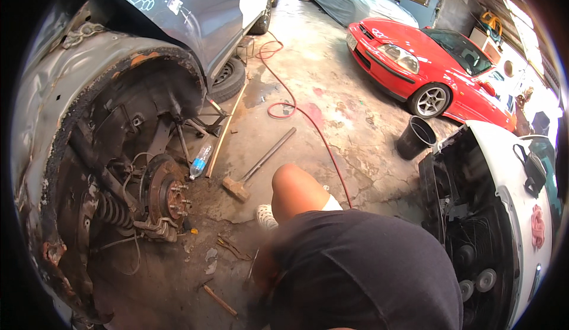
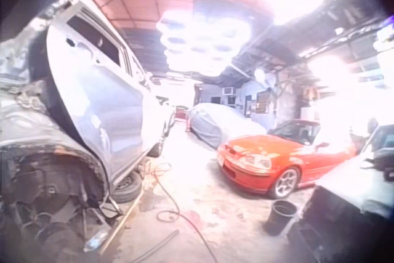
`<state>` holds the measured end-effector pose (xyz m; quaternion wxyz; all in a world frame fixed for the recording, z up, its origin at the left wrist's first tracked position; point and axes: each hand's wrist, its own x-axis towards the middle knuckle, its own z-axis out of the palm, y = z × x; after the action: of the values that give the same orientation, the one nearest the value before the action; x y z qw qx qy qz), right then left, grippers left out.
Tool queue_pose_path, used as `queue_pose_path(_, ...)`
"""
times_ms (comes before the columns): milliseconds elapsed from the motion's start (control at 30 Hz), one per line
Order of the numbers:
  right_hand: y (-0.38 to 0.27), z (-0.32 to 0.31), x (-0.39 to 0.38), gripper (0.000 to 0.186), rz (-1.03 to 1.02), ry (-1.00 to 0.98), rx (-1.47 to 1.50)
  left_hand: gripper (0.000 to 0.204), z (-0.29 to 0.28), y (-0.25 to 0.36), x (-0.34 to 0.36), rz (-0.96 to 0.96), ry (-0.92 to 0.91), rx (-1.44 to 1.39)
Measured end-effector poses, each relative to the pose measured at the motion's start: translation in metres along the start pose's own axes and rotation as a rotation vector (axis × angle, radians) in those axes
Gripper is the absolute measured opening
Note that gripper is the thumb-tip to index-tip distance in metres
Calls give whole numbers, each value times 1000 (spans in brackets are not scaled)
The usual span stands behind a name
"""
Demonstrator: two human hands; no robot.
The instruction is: The person uses a hammer and a chisel to repeatedly strike and pry at the damaged front fender and wheel well area of a car. They adjust their grip and position multiple times while working on the same section of the vehicle's body.
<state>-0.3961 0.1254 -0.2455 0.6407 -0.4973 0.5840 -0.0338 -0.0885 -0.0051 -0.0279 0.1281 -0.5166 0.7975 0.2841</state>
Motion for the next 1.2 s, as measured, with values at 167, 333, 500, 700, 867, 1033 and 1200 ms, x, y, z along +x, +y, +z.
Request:
queue_pose_path(167,-1,4,38,37,-74,-111,-73,70,-5,-21,-22,-55,17,-7)
queue_pose_path(333,58,58,41,32,-127,-455,-217,71,48,-39,-43,-15,-156,-260)
queue_pose_path(500,-37,41,79,20,-179,-174,-598,86,104,-55,4,-282,-672,-514)
queue_pose_path(700,-227,4,-7,50,-336,526,-658,67,54,-4,65,-278,130,-1734)
queue_pose_path(867,-305,-27,-4,43,-644,704,-323,23,-16,3,88,279,1010,-1554)
queue_pose_path(1033,-349,-20,42,27,-633,583,-219,18,-37,2,72,324,1313,-1432)
queue_pose_path(1200,-357,-23,74,23,-993,689,-388,19,-22,-28,91,456,1447,-1387)
